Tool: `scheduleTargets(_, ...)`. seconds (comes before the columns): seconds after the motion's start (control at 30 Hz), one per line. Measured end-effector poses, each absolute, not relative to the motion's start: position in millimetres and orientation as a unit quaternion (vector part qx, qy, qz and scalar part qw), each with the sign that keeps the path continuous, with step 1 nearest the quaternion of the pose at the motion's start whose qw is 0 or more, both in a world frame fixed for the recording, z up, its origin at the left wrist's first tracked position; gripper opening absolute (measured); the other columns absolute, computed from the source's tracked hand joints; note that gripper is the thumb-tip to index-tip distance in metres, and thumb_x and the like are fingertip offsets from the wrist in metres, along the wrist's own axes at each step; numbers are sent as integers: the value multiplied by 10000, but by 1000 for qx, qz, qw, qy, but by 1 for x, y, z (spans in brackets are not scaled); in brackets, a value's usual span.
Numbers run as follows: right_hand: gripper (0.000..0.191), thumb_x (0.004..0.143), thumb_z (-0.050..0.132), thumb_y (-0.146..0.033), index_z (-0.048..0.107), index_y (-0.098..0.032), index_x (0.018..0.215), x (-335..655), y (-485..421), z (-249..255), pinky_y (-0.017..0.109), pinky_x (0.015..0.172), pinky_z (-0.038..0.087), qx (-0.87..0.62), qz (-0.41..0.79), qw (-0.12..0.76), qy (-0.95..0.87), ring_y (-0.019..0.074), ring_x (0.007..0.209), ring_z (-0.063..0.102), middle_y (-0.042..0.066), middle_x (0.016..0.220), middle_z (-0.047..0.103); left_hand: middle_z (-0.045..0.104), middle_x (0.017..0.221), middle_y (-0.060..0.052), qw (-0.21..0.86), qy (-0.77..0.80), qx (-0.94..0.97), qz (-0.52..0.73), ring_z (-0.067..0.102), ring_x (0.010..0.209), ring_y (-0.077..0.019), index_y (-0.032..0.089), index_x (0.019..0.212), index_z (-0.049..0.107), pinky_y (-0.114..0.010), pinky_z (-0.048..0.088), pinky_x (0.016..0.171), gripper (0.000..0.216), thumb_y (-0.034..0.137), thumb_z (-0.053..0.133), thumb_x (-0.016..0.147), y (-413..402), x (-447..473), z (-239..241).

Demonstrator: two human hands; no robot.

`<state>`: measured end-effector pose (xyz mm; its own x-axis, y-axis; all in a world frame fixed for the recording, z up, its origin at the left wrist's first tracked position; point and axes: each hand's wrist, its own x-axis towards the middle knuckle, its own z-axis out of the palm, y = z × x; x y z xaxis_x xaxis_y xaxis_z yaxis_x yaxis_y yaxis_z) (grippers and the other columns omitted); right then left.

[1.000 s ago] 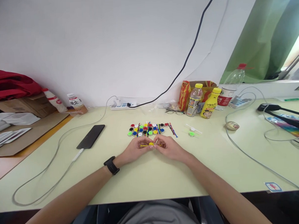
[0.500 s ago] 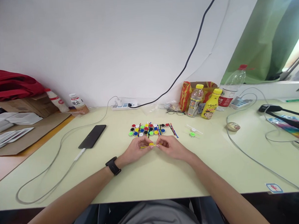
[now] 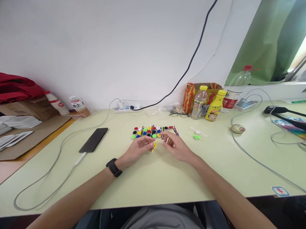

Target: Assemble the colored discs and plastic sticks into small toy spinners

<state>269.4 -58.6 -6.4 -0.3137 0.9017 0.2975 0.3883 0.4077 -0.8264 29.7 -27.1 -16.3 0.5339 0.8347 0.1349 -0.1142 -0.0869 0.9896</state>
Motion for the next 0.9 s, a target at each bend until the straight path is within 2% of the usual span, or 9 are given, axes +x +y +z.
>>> scheduleTargets(0.2, 697, 973, 588, -492, 267, -309, 1563, 261, -65, -4, 280, 588, 427, -420, 406, 413, -698, 134, 642, 484, 5, 960, 549, 722, 920, -61, 616, 303, 606, 402, 667, 837, -162, 149, 1056, 743, -326, 559, 830, 347, 396, 835, 831, -25, 28, -18)
scheduleTargets(0.27, 620, 962, 602, -505, 371, -304, 1501, 259, -67, -4, 275, 590, 412, -421, 422, 427, -680, 127, 629, 470, -3, 946, 554, 730, 935, -63, 616, 308, 602, 404, 674, 849, -164, 152, 1058, 748, -328, 560, 842, 349, 390, 844, 822, -24, 28, -18)
scheduleTargets(0.33, 368, 952, 610, -532, 632, -241, 1175, 261, -68, -2, 280, 580, 379, -409, 449, 394, -690, 126, 601, 452, -8, 827, 560, 737, 946, -67, 615, 313, 600, 405, 685, 847, -167, 153, 1052, 752, -335, 564, 846, 358, 394, 854, 809, -25, 28, -17)
scheduleTargets(0.37, 350, 951, 602, -552, 671, -211, 915, 263, -68, -1, 288, 569, 355, -395, 470, 359, -703, 127, 574, 430, -9, 722, 539, 741, 943, -68, 614, 315, 599, 406, 690, 839, -169, 153, 1046, 752, -339, 566, 844, 363, 401, 858, 802, -25, 28, -17)
scheduleTargets(0.4, 457, 952, 590, -572, 611, -200, 688, 265, -68, 1, 298, 557, 330, -378, 491, 325, -714, 125, 544, 398, -12, 614, 489, 743, 937, -69, 613, 318, 598, 407, 694, 828, -171, 152, 1039, 752, -343, 569, 840, 369, 407, 861, 797, -25, 28, -16)
scheduleTargets(0.47, 627, 953, 568, -602, 444, -207, 483, 269, -66, 3, 313, 546, 291, -347, 522, 286, -725, 120, 506, 339, -16, 490, 388, 744, 918, -71, 610, 322, 597, 410, 698, 812, -173, 149, 1029, 747, -346, 574, 832, 376, 418, 861, 793, -25, 28, -16)
scheduleTargets(0.53, 626, 941, 583, -618, 439, -206, 492, 271, -65, 5, 311, 537, 275, -345, 529, 316, -708, 114, 506, 327, -17, 496, 397, 741, 914, -74, 607, 323, 598, 412, 699, 814, -174, 145, 1031, 741, -345, 577, 829, 379, 423, 855, 800, -25, 28, -15)
scheduleTargets(0.73, 387, 876, 718, -575, 569, -217, 875, 262, -65, 5, 262, 528, 342, -378, 548, 379, -642, 121, 580, 471, -19, 680, 576, 732, 945, -72, 611, 316, 605, 401, 697, 821, -168, 138, 1035, 736, -338, 577, 822, 383, 414, 857, 799, -26, 29, -16)
scheduleTargets(0.9, 420, 847, 742, -591, 551, -223, 914, 259, -64, 3, 253, 542, 394, -394, 546, 390, -628, 125, 617, 528, -14, 732, 600, 728, 939, -71, 611, 321, 604, 399, 700, 813, -170, 138, 1024, 732, -336, 588, 812, 392, 431, 856, 795, -27, 30, -14)
